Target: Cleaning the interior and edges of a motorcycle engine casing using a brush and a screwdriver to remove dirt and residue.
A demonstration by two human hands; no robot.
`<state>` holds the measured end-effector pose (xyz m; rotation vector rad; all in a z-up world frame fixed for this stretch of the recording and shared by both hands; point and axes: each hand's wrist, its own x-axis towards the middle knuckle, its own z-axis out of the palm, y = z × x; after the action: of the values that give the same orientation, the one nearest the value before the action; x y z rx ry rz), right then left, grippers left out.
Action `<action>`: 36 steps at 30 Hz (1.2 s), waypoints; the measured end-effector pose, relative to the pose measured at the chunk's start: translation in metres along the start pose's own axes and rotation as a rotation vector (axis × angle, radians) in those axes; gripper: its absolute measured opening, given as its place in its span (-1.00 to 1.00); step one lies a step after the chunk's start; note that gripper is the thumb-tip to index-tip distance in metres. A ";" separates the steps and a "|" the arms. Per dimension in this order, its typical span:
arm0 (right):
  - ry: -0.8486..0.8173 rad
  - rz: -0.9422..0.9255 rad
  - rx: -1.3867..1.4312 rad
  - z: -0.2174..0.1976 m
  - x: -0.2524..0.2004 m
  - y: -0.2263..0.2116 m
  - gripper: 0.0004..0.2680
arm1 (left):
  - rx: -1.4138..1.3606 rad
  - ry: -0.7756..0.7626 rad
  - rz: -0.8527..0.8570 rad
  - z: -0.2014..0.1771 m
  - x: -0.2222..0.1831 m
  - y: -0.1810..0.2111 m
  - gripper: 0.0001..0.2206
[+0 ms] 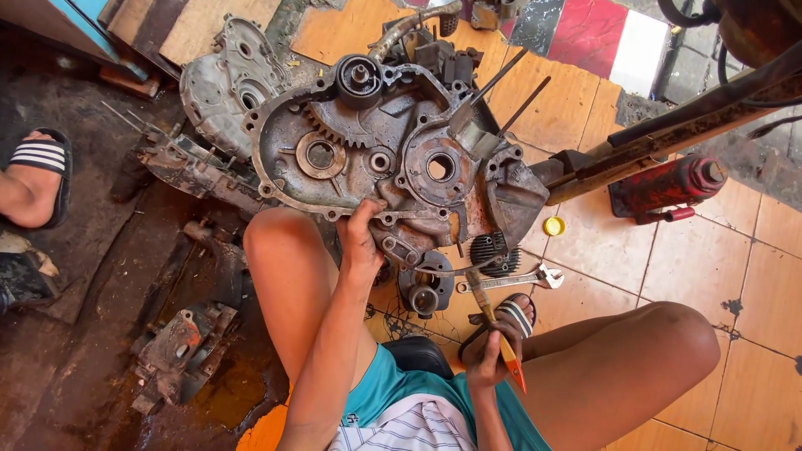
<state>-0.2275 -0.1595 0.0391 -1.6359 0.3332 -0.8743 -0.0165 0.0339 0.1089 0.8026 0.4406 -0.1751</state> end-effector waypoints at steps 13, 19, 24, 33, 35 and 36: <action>-0.578 0.420 -0.284 0.042 0.001 0.000 -0.87 | -0.039 0.370 0.137 0.040 -0.012 0.009 -0.83; -0.723 0.286 -0.674 0.051 -0.023 0.039 -0.65 | 0.014 0.375 0.150 0.030 0.000 0.002 -0.83; -0.759 0.219 -0.770 0.055 -0.032 0.055 -0.67 | 0.009 0.379 0.148 0.023 0.004 -0.001 -0.85; -0.732 0.338 -0.698 0.050 -0.045 0.098 -0.75 | 0.067 0.393 0.147 0.016 0.013 -0.011 -0.84; -0.726 0.357 -0.674 0.044 -0.049 0.125 -0.75 | 0.066 0.393 0.148 0.014 0.014 -0.013 -0.84; -0.719 0.376 -0.647 0.042 -0.052 0.139 -0.76 | 0.065 0.392 0.151 0.013 0.015 -0.013 -0.84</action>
<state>-0.2000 -0.1337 -0.1103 -2.2532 0.4147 0.1641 -0.0029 0.0158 0.1010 0.9340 0.7429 0.1123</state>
